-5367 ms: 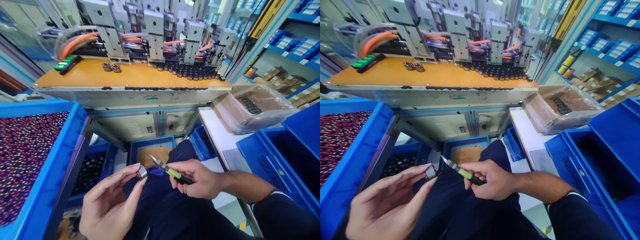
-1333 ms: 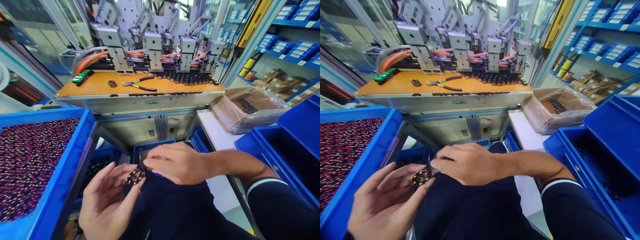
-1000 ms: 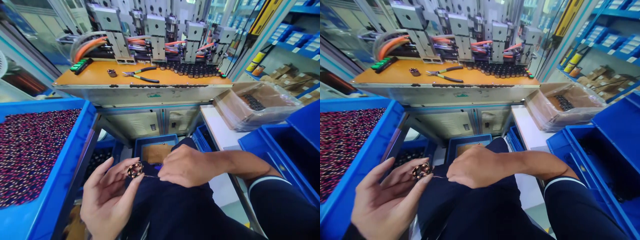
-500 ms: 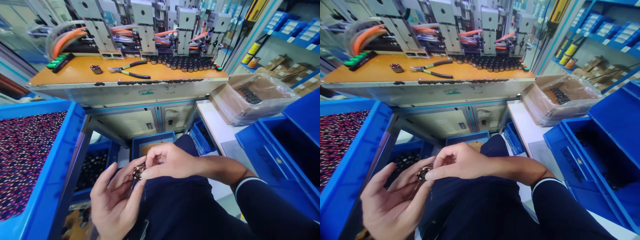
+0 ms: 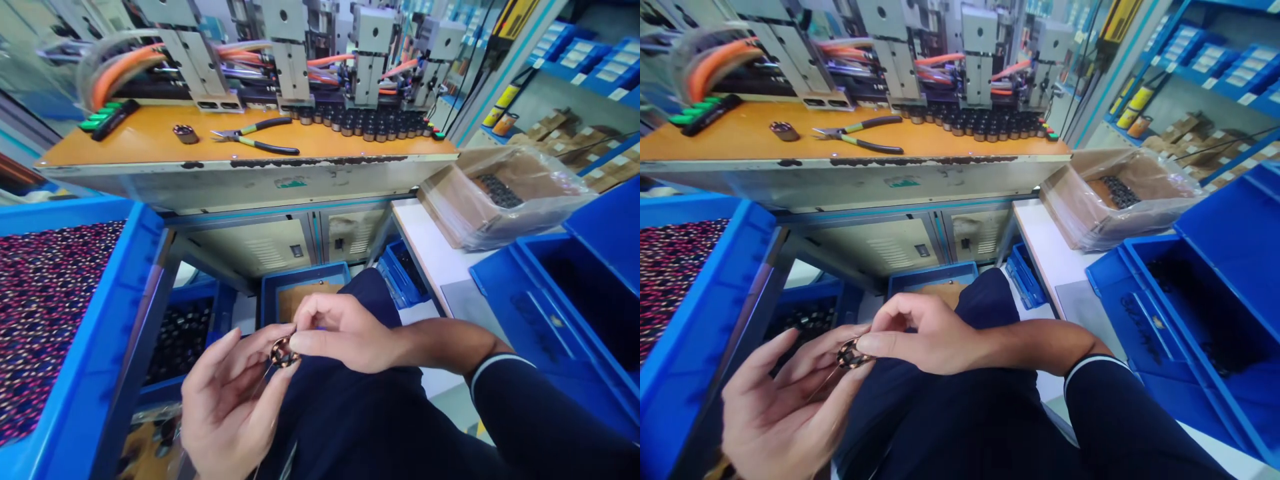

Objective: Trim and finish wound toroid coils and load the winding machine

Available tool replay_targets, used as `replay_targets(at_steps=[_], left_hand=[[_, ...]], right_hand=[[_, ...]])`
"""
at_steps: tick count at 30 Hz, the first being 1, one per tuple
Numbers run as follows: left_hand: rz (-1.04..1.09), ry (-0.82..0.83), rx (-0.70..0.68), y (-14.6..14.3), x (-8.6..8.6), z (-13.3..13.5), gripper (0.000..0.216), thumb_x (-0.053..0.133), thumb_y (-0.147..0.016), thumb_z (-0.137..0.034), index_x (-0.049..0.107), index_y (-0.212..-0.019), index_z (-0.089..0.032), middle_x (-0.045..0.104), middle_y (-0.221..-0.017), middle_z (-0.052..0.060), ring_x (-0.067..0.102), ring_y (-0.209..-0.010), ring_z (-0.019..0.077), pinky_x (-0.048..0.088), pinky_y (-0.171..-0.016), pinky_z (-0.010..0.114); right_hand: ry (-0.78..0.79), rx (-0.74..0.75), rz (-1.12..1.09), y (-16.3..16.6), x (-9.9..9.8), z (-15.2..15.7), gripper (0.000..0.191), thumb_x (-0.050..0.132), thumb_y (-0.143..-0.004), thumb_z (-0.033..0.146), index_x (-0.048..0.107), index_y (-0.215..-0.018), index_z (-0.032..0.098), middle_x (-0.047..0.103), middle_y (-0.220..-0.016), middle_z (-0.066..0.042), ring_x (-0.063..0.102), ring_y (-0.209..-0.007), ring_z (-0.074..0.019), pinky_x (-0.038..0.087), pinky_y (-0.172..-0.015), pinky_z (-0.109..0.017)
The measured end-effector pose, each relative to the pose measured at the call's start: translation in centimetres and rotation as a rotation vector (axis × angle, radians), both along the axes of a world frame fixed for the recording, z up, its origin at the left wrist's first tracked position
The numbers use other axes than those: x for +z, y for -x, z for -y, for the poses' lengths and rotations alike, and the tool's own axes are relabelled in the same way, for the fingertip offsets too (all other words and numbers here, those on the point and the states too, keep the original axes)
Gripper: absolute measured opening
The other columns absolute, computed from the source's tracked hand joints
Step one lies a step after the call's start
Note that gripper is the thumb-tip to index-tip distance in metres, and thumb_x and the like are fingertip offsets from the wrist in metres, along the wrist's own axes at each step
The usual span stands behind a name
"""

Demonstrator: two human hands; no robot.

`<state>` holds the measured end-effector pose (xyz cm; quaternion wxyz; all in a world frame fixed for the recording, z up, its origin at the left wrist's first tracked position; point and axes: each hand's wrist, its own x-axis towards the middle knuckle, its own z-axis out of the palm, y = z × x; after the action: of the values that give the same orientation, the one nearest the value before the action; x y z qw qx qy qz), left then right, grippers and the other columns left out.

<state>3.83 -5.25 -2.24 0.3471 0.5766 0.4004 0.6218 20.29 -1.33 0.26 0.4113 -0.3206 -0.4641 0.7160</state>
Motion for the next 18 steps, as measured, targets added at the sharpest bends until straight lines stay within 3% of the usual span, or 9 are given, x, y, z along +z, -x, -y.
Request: replay_targets(at_steps=[4, 8, 13, 18], left_hand=[[0.083, 0.151, -0.024, 0.4, 0.1, 0.0, 0.056, 0.073, -0.079, -0.001, 0.062, -0.126, -0.03, 0.081, -0.105, -0.001, 0.078, -0.086, 0.0144, 0.063, -0.079, 0.019], [0.136, 0.241, -0.046, 0.9, 0.1, -0.1, 0.024, 0.076, -0.08, -0.01, 0.073, -0.099, -0.024, 0.08, -0.108, 0.005, 0.079, -0.085, 0.0188, 0.064, -0.079, 0.024], [0.101, 0.257, -0.182, 1.2, -0.5, -0.6, 0.032, 0.081, -0.074, -0.015, 0.077, -0.103, -0.028, 0.074, -0.12, 0.008, 0.071, -0.112, 0.0251, 0.063, -0.084, 0.027], [0.228, 0.331, -0.243, 1.2, -0.7, -1.0, 0.025, 0.079, -0.076, -0.015, 0.079, -0.098, -0.028, 0.074, -0.107, 0.007, 0.074, -0.096, 0.0211, 0.063, -0.077, 0.026]], right_hand=[[-0.014, -0.038, -0.026, 0.0, -0.6, 0.5, 0.046, 0.076, -0.079, 0.054, 0.051, -0.076, 0.016, 0.054, -0.075, 0.003, 0.049, -0.069, -0.0082, 0.041, -0.067, -0.024], [-0.053, 0.015, 0.065, -0.9, -0.1, 0.3, 0.045, 0.077, -0.078, 0.054, 0.053, -0.079, 0.016, 0.054, -0.074, 0.004, 0.048, -0.067, -0.0078, 0.041, -0.065, -0.024], [-0.154, 0.06, 0.201, -1.1, 1.4, -0.6, 0.042, 0.082, -0.074, 0.049, 0.057, -0.076, 0.015, 0.057, -0.071, 0.004, 0.051, -0.067, -0.009, 0.042, -0.064, -0.023], [-0.113, 0.101, 0.241, -1.6, 1.9, -1.2, 0.039, 0.077, -0.079, 0.048, 0.057, -0.072, 0.014, 0.059, -0.072, 0.003, 0.053, -0.068, -0.0088, 0.043, -0.066, -0.024]])
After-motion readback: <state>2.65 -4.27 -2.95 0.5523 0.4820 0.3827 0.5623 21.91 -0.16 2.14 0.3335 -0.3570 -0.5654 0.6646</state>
